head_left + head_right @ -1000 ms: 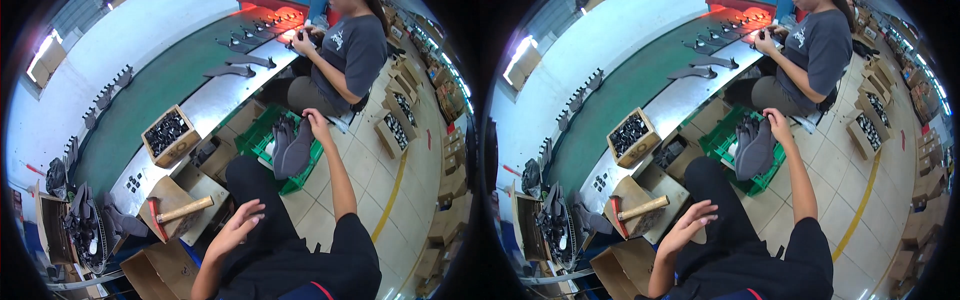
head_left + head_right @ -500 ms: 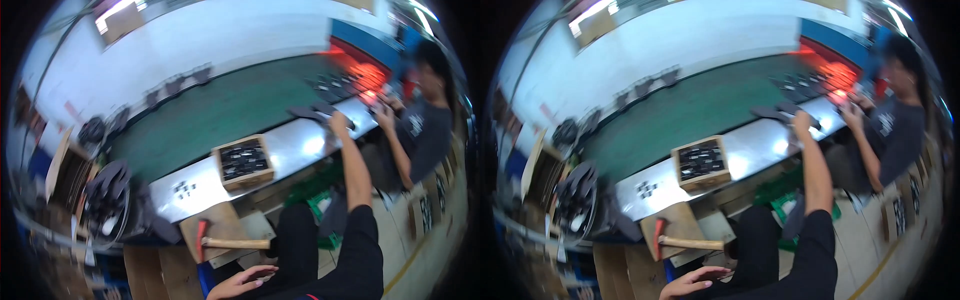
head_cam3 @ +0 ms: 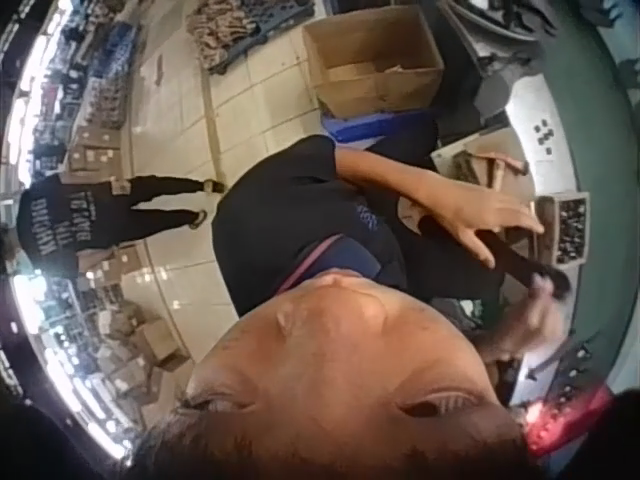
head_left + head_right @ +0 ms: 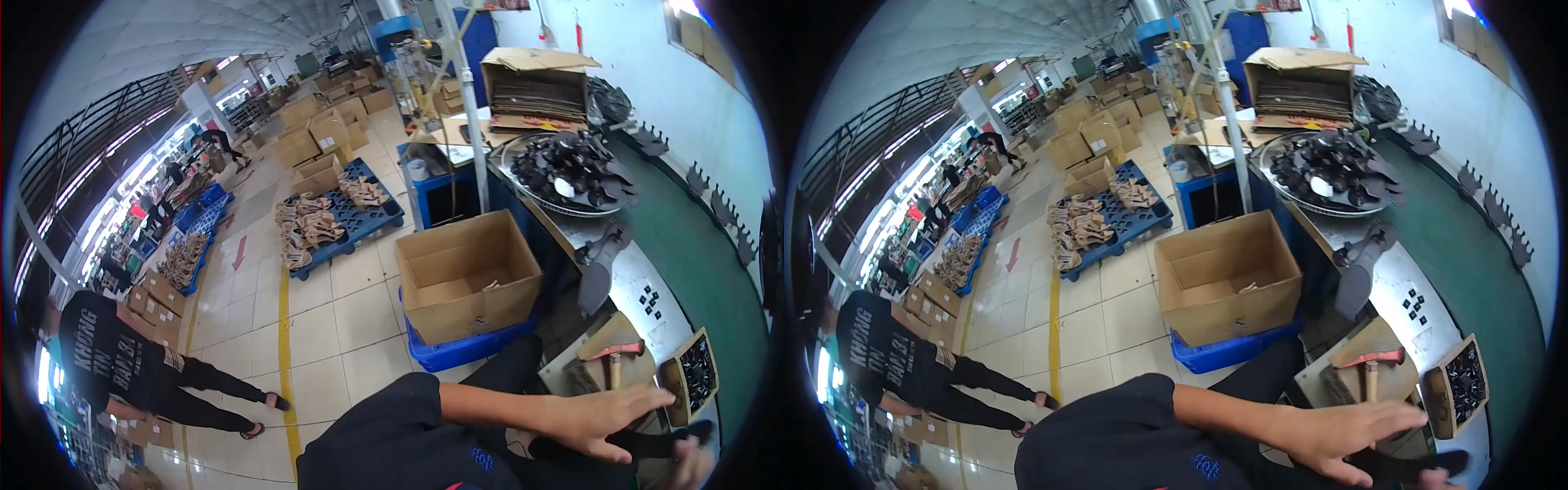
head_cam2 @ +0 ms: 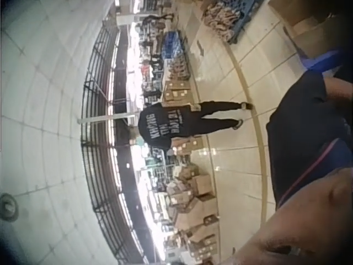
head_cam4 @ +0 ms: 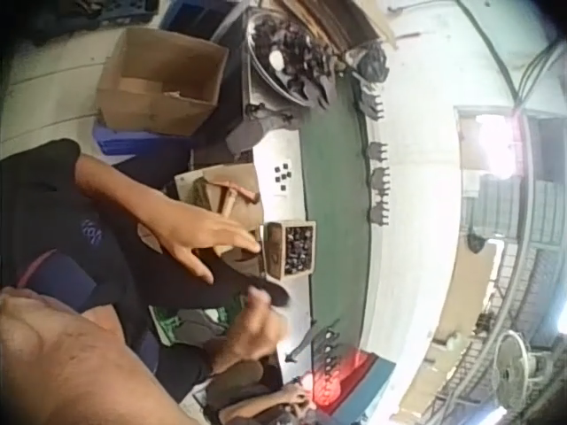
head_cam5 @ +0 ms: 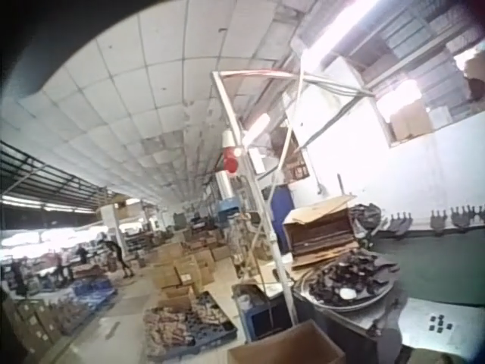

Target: Attaching heel components to shoe soles using a hammer and small fasteners.

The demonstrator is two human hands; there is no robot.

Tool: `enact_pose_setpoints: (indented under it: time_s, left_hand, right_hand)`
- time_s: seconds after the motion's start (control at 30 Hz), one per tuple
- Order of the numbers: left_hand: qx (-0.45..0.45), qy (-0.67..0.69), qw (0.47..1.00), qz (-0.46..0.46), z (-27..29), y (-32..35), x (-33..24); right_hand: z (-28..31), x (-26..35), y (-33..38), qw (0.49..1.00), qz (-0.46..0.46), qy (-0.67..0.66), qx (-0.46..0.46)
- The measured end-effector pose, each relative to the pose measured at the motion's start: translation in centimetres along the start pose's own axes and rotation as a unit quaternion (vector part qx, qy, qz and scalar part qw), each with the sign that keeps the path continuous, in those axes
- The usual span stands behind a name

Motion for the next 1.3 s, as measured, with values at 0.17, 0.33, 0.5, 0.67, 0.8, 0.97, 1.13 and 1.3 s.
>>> enact_pose_setpoints:
  time_s: [0.17,0.33,0.5,0.67,0.8,0.97,1.13,1.3]
  left_hand:
    - [-0.083,0.131,0.973,0.169,1.7,6.8,-0.9]
    - [-0.183,0.136,0.961,0.158,6.1,12.1,-2.3]
    - [-0.319,0.071,0.935,0.138,8.4,15.4,-4.1]
    - [-0.264,0.015,0.952,0.155,8.0,16.6,-2.8]
    - [-0.214,-0.014,0.951,0.223,7.3,15.7,-1.1]
    - [-0.218,-0.054,0.959,0.174,6.3,11.0,2.7]
    - [-0.201,-0.295,0.932,0.062,11.2,4.9,12.4]
    - [-0.308,0.398,0.802,0.321,15.7,1.3,28.0]
  right_hand:
    - [-2.3,10.2,-4.5,0.874,-0.063,-0.462,0.136]
    - [-5.5,13.7,-2.1,0.810,-0.107,-0.520,0.249]
    - [-13.0,5.3,14.3,0.887,-0.289,-0.072,0.353]
    - [-9.1,7.8,11.9,0.676,-0.387,-0.028,0.626]
    - [-7.9,9.9,12.1,0.787,-0.337,-0.146,0.496]
    - [-7.2,7.3,21.1,0.780,-0.388,-0.159,0.464]
    - [-3.7,10.0,20.2,0.700,-0.646,-0.191,0.236]
    - [-4.4,7.9,23.4,0.607,-0.746,-0.211,0.175]
Point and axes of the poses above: each hand's wrist, its own y-axis away from the middle knuckle, its own z-axis out of the back of the hand, x = y × z, the point moved 4 cm from there along -y, towards the middle knuckle, and after that the axes turned 8 degrees about -x, right-handed, at the moved point
